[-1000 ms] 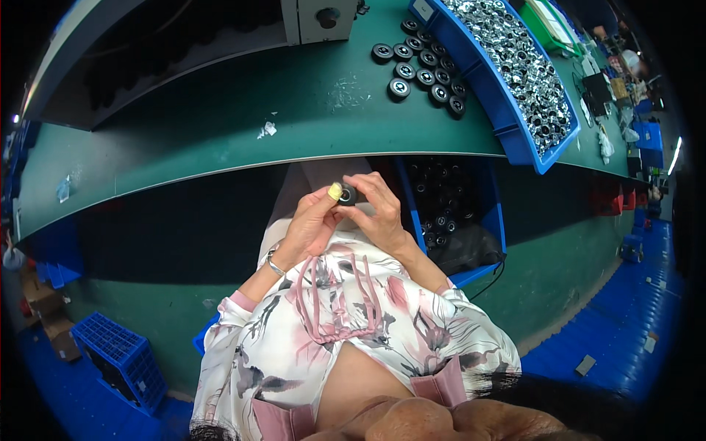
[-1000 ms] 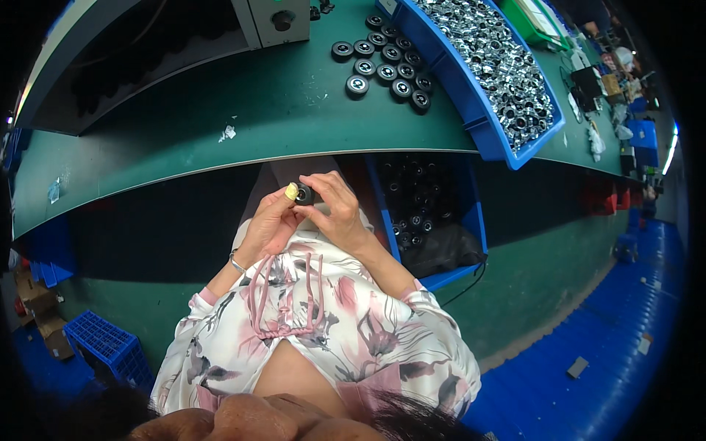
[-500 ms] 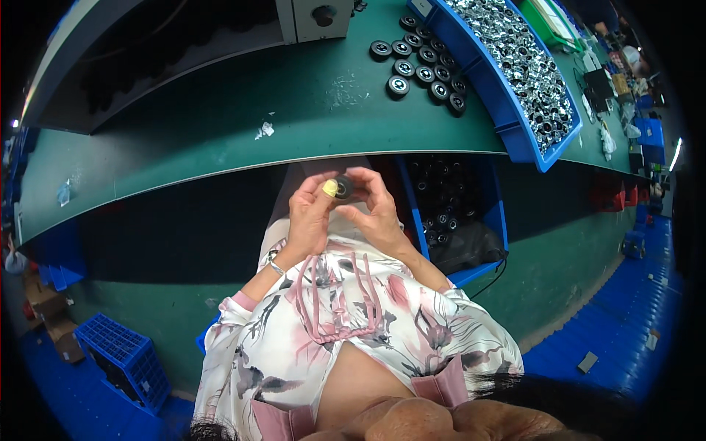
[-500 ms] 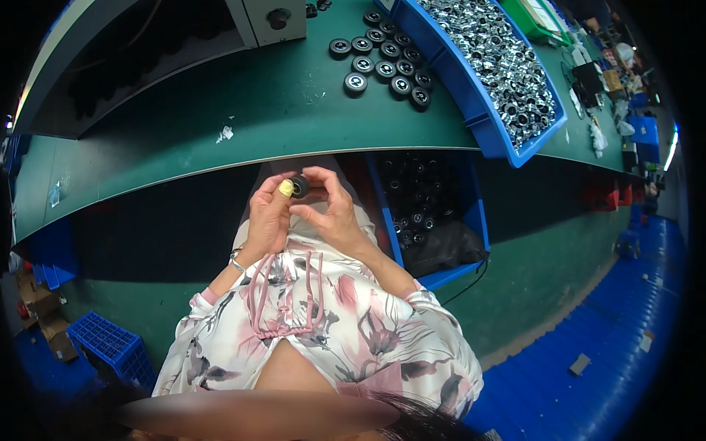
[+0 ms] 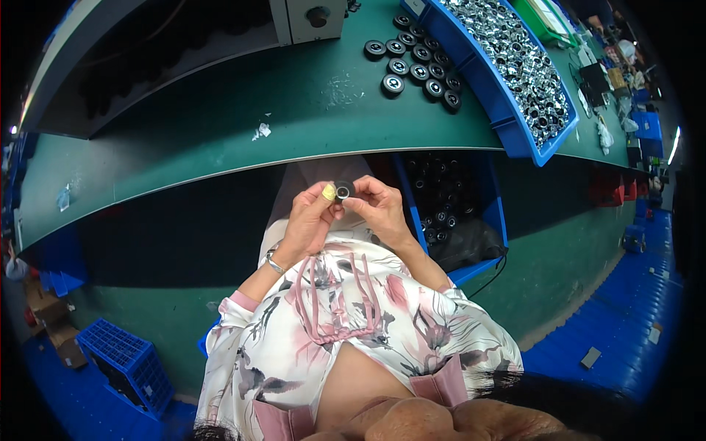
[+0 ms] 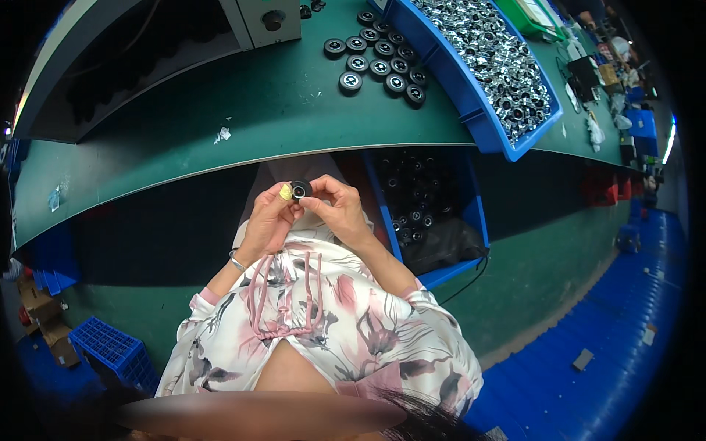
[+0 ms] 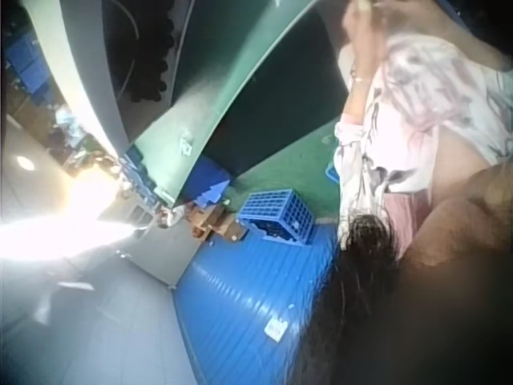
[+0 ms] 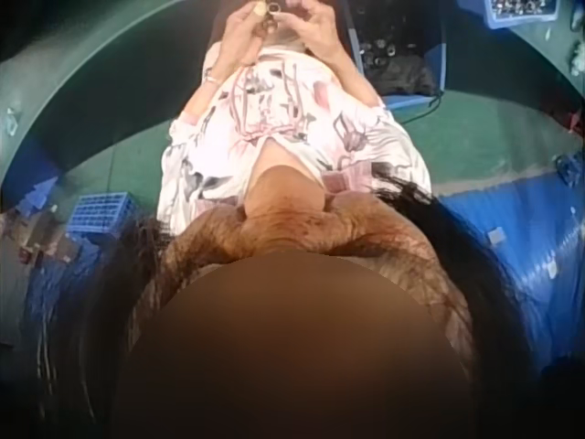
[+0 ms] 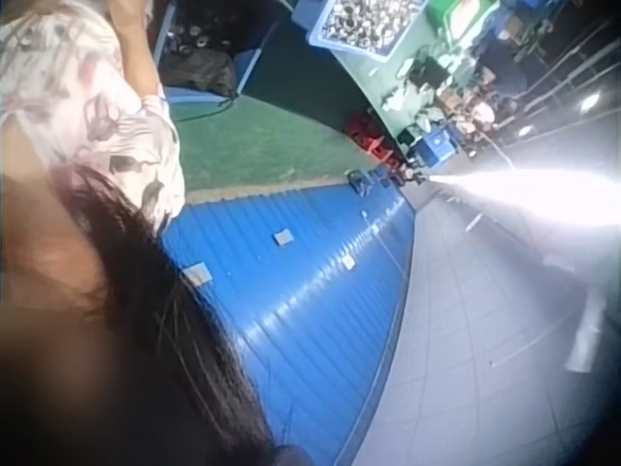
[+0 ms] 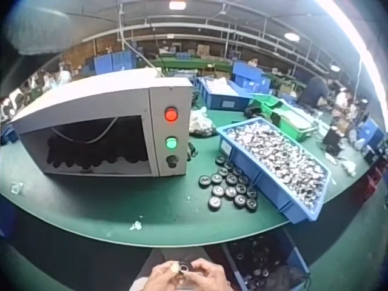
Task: Assembling small plastic wheel components by hand at a factory workbench.
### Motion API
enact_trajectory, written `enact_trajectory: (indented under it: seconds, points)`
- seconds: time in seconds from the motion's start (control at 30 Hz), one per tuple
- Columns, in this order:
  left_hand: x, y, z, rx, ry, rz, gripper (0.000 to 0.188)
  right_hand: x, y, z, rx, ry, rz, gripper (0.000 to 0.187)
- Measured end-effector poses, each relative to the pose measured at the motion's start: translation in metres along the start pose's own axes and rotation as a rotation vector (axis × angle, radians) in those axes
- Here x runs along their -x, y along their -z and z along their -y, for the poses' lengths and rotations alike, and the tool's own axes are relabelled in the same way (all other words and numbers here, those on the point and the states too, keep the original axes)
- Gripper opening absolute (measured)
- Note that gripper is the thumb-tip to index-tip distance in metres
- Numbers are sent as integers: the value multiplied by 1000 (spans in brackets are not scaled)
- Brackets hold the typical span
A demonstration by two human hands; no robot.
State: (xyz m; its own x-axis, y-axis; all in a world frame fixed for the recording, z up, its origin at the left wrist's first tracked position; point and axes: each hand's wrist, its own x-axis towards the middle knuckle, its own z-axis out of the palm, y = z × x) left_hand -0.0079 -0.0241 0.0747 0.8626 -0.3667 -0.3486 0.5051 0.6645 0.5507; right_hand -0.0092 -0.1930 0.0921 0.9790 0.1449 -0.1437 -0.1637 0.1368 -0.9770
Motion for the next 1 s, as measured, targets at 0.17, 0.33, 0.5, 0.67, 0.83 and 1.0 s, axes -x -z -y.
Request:
enact_trajectory:
  seconds: [0.17, 0.33, 0.5, 0.67, 0.83, 1.0]
  points:
    - [3, -7, -4, -80, -36, -29, 19, 0, 2, 5, 275, 117, -21, 21]
    - [0, -5, -8, -8, 0, -32, 21, -3, -3, 20, 377, 187, 1, 25]
    - [2, -3, -7, 63, 55, 61, 22, -2, 0, 13, 204, 181, 25, 28]
    - [3, -8, -6, 15, 33, 84, 23, -3, 3, 12, 15, 66, 13, 24]
    - [2, -8, -8, 108, 97, 105, 22, -4, 0, 25, 152, 129, 73, 31]
    - [2, -11, -8, 84, 93, 34, 27, -12, 7, 26, 583, 562, 86, 39]
